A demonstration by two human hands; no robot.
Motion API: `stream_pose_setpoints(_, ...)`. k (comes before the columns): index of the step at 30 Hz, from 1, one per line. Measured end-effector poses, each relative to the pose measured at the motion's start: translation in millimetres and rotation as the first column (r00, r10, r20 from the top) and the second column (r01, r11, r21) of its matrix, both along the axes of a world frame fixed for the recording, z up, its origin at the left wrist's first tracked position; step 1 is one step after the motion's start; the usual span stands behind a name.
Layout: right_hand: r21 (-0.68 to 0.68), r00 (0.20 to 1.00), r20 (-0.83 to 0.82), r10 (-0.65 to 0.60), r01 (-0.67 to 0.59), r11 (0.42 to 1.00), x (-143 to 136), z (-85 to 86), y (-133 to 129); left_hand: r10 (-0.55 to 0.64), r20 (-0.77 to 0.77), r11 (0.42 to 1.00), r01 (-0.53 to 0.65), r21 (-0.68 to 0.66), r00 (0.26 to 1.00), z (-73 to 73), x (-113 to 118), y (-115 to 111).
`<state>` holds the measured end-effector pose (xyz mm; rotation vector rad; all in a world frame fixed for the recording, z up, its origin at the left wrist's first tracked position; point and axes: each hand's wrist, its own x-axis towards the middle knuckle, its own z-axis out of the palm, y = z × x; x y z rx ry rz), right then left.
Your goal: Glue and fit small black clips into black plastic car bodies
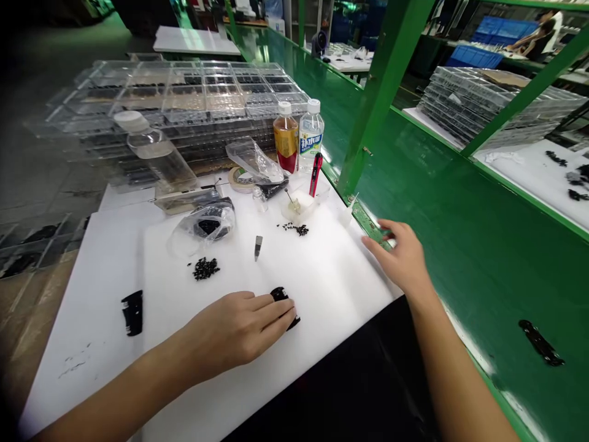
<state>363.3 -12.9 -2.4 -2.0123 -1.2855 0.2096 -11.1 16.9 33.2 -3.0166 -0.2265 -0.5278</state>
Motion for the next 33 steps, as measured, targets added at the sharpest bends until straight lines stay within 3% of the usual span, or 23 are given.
stream_pose_setpoints(3,0.021,0.991,-0.090,0.095,-0.093,0.995,-11,-9.1,68,-0.013,0.056,0.999,0.010,0.054,0.998,-6.5,1,-3)
stream_pose_setpoints(6,0.101,0.965,-0.187,0.186,-0.170,0.980,-17,-4.4,91,0.064,0.073,0.998,-0.066,0.017,0.995,-12.9,-4,-8)
stream_pose_setpoints(9,0.216,0.899,-0.328,0.290,-0.228,0.949,-28,12.5,72,0.161,0.057,0.985,-0.157,-0.073,0.985,-18.0,-7,-9)
stream_pose_setpoints(12,0.274,0.754,-0.491,0.436,-0.342,0.899,-47,28.6,36,0.195,0.036,0.970,-0.187,-0.154,0.980,-21.8,-7,-8)
stream_pose_setpoints(15,0.295,0.577,-0.602,0.552,-0.481,0.825,-72,30.9,9,0.208,0.038,0.960,-0.196,-0.201,0.977,-24.0,-6,-8)
stream_pose_setpoints(17,0.283,0.541,-0.630,0.557,-0.508,0.814,-89,26.2,1,0.209,0.050,0.956,-0.194,-0.220,0.977,-24.8,-6,-9)
stream_pose_setpoints(20,0.355,0.519,-0.694,0.500,-0.357,0.864,-111,19.1,2,0.203,0.065,0.957,-0.184,-0.223,0.977,-26.5,-6,-9)
stream_pose_setpoints(22,0.404,0.468,-0.752,0.465,-0.230,0.885,-119,16.7,5,0.201,0.067,0.959,-0.183,-0.216,0.977,-28.2,-6,-9)
stream_pose_setpoints(24,0.395,0.418,-0.798,0.433,-0.179,0.901,-123,15.6,7,0.199,0.077,0.960,-0.179,-0.217,0.977,-29.9,-7,-9)
stream_pose_setpoints(30,0.315,0.520,-0.751,0.407,-0.259,0.913,-122,11.8,0,0.224,0.059,0.946,-0.202,-0.252,0.973,-29.3,-8,-10)
stream_pose_setpoints(33,0.310,0.657,-0.633,0.409,-0.270,0.912,-124,9.1,-5,0.222,0.060,0.945,-0.200,-0.258,0.973,-28.8,-6,-10)
